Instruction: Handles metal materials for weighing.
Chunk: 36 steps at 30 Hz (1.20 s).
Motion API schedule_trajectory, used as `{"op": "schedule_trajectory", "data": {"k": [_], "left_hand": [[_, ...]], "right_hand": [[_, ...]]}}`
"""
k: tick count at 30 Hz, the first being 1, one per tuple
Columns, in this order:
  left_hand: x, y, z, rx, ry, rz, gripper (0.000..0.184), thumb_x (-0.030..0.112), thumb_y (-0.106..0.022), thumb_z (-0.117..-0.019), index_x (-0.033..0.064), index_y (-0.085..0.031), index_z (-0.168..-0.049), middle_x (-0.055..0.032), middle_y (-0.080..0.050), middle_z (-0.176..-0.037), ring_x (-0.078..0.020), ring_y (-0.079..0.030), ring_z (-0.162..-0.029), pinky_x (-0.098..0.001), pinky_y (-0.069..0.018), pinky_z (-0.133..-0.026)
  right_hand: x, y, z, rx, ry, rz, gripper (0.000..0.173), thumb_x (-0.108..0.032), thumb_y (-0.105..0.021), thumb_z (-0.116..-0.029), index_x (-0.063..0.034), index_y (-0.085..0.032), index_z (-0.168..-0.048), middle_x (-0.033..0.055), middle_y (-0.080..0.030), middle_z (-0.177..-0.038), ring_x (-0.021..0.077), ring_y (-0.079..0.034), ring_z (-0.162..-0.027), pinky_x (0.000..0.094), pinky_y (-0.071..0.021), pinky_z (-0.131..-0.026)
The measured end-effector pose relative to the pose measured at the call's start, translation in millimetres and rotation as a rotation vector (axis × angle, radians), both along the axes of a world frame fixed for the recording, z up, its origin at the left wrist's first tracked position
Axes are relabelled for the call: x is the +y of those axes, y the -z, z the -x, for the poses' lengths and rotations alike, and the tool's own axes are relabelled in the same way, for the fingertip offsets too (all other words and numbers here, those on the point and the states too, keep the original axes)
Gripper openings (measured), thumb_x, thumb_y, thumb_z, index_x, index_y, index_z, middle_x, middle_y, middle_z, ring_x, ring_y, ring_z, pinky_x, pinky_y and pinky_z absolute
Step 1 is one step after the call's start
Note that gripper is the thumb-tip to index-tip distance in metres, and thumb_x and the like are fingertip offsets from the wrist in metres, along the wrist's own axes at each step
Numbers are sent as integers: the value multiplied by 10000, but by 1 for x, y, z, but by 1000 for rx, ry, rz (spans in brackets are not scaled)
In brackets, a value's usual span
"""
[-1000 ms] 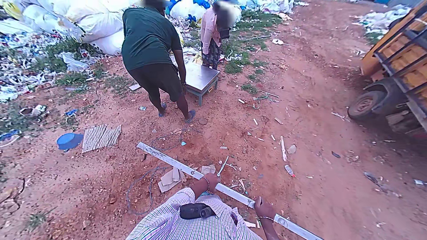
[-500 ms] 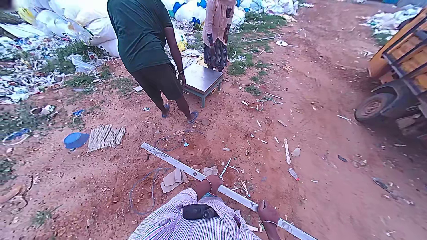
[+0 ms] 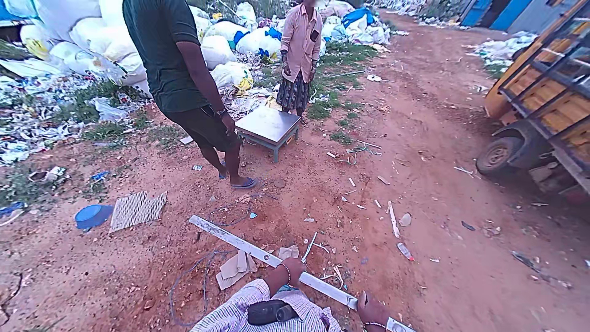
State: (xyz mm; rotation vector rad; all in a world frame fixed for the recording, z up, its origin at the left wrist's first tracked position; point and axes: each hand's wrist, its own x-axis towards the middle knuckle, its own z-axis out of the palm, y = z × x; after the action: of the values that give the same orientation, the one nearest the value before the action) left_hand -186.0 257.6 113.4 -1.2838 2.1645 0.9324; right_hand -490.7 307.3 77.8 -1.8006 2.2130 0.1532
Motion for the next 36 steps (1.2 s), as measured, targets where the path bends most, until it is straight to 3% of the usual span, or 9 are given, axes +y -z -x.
{"op": "schedule_trajectory", "data": {"k": [8,12,36], "left_hand": [[1,1,0,-5,21,6,555,284,-706,-949,-28,-559,-1383,-257,-588,-1403,-437,-563,-1313,-625,-450,-1063],[4,3,0,-8,12,17,569,291,-717,-939,-21,-558,-1387,-252,-595,-1398,-437,-571,-1302,-628,-455,-1056],[11,3,0,-30,22,17,580,282,-716,-935,-17,-546,-1403,-252,-592,-1399,-438,-569,-1301,-621,-460,-1052]], "right_hand": [[1,-6,-3,22,12,-66,504,-307,-331,-1095,4,-708,-1218,260,-747,-1098,457,-707,-1080,625,-502,-944],[3,-6,-3,9,9,-35,480,-290,-356,-1085,3,-727,-1172,261,-750,-1078,452,-714,-1062,627,-505,-925],[10,-2,-2,-4,12,-58,514,-301,-322,-1094,11,-718,-1191,270,-739,-1112,444,-708,-1084,611,-514,-929]]}}
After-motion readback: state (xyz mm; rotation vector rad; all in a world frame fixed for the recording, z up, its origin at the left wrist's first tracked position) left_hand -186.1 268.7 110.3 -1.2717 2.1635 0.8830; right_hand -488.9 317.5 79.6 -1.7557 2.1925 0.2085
